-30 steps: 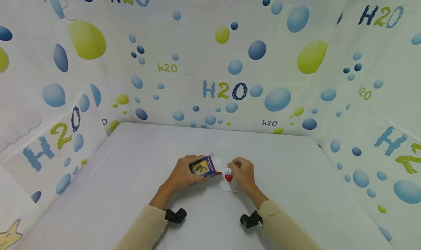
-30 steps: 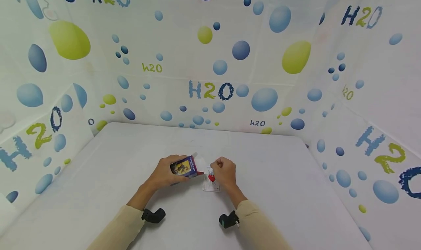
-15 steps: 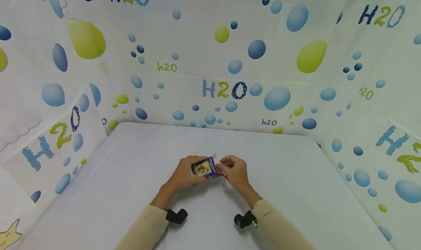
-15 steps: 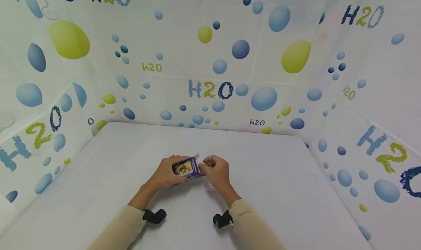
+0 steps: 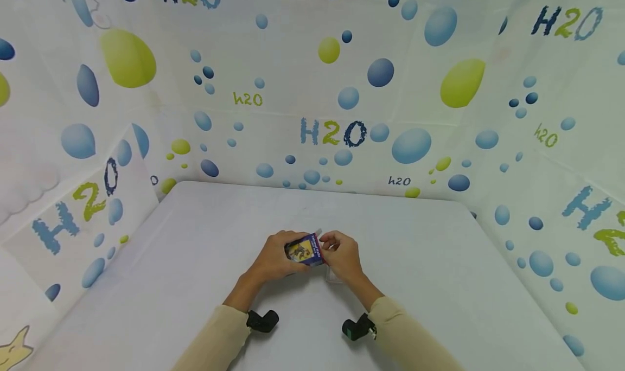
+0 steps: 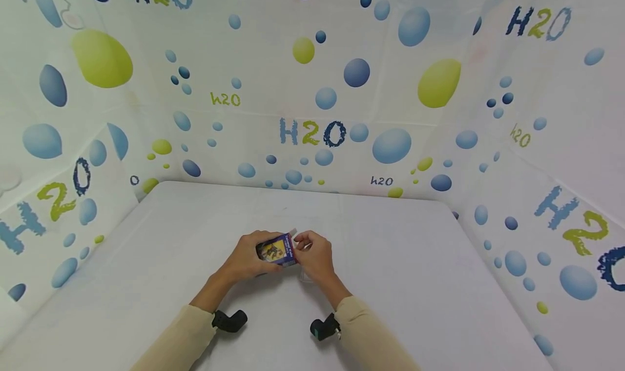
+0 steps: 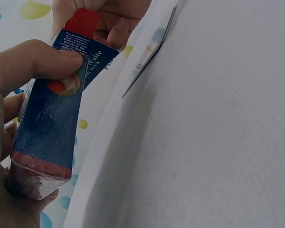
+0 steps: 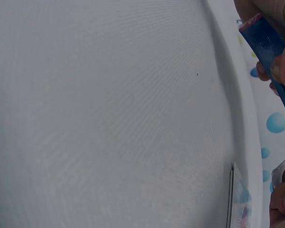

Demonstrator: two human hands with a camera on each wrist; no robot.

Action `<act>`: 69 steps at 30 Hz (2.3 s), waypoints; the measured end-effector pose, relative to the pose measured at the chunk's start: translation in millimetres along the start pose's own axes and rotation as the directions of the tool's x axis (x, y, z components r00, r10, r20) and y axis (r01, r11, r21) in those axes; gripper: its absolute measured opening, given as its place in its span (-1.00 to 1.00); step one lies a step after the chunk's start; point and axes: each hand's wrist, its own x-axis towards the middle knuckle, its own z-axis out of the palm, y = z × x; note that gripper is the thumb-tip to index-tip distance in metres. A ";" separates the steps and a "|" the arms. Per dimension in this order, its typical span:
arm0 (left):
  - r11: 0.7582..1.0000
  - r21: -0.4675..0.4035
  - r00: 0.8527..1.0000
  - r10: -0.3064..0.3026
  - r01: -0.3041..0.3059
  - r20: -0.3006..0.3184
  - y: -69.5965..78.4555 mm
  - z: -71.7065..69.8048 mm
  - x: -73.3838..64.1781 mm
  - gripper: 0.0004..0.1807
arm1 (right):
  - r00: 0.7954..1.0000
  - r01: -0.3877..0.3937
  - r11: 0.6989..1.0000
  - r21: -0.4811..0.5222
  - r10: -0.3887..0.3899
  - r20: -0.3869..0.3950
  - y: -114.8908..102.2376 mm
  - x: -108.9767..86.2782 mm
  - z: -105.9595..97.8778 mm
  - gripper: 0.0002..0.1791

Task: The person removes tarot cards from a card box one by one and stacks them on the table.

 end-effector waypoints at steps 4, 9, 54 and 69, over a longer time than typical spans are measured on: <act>1.000 0.013 1.000 0.001 -0.001 0.003 0.3 -0.3 0.3 -0.20 | 1.000 0.002 1.000 -0.001 -0.002 0.004 0.1 0.3 1.3 -0.82; 1.000 0.019 1.000 0.005 -0.004 -0.005 1.3 -1.2 -0.4 -0.20 | 1.000 -0.005 1.000 0.012 0.005 0.024 -1.5 -0.5 1.9 -0.80; 1.000 0.023 1.000 0.000 -0.001 0.024 2.4 -2.0 -1.3 -0.19 | 0.995 0.099 0.995 -0.023 -0.099 -0.014 5.7 -8.1 -6.8 -0.91; 0.999 0.033 0.999 -0.034 0.033 0.015 2.1 -3.0 -2.8 -0.16 | 0.994 0.039 0.999 -0.003 -0.039 -0.102 12.5 -9.3 -14.7 -0.91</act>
